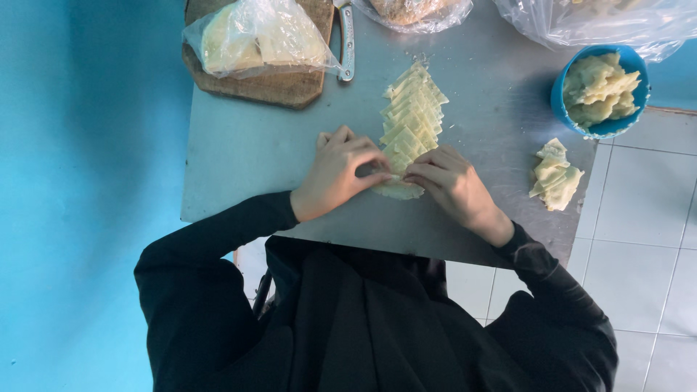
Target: The person stacks thin dough wrappers in an overlapping diamond pattern on a metal table, spooning filling from a blue bowl onto the stacked wrappers, then folds the wrappers over the filling by hand to form a filled pastry.
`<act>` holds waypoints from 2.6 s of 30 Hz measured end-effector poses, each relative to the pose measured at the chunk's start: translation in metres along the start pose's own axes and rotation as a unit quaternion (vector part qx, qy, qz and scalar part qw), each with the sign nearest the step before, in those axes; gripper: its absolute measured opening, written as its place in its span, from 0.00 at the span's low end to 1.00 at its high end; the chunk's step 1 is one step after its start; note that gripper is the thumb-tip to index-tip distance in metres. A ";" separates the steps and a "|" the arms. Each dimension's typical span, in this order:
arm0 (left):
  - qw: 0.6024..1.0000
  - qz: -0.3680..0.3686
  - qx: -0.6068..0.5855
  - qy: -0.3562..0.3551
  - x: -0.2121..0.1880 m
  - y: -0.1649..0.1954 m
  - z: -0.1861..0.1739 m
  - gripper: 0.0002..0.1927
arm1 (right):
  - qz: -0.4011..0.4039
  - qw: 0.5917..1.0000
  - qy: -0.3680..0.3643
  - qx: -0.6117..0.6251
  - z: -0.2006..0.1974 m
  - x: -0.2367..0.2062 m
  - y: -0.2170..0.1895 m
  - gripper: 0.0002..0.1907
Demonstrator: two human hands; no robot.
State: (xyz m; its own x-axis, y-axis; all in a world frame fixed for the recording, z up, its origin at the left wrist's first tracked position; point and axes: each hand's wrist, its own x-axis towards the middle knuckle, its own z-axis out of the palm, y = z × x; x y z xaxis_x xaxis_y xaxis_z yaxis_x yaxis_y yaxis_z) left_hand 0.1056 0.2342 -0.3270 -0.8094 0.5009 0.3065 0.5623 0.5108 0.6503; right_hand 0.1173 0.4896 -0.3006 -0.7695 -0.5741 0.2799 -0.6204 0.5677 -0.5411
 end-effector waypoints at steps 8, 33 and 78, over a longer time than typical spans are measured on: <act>0.975 0.158 0.154 0.034 -0.009 -0.002 0.010 0.11 | -0.007 0.999 0.027 -0.040 0.007 -0.011 -0.004 0.10; 0.996 -0.042 0.017 -0.075 0.015 0.004 0.005 0.15 | 0.151 0.986 -0.019 0.071 -0.007 0.005 0.004 0.10; 0.995 0.054 0.065 0.054 0.022 -0.007 0.012 0.09 | -0.050 0.998 0.020 -0.027 -0.005 0.015 0.024 0.15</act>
State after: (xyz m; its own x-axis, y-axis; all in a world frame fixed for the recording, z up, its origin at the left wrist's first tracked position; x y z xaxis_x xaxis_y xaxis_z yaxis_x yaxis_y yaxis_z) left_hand 0.0859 0.2497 -0.3331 -0.7528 0.4825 0.4476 0.6582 0.5482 0.5160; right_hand 0.0902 0.4976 -0.3055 -0.7081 -0.6065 0.3615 -0.7006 0.5399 -0.4665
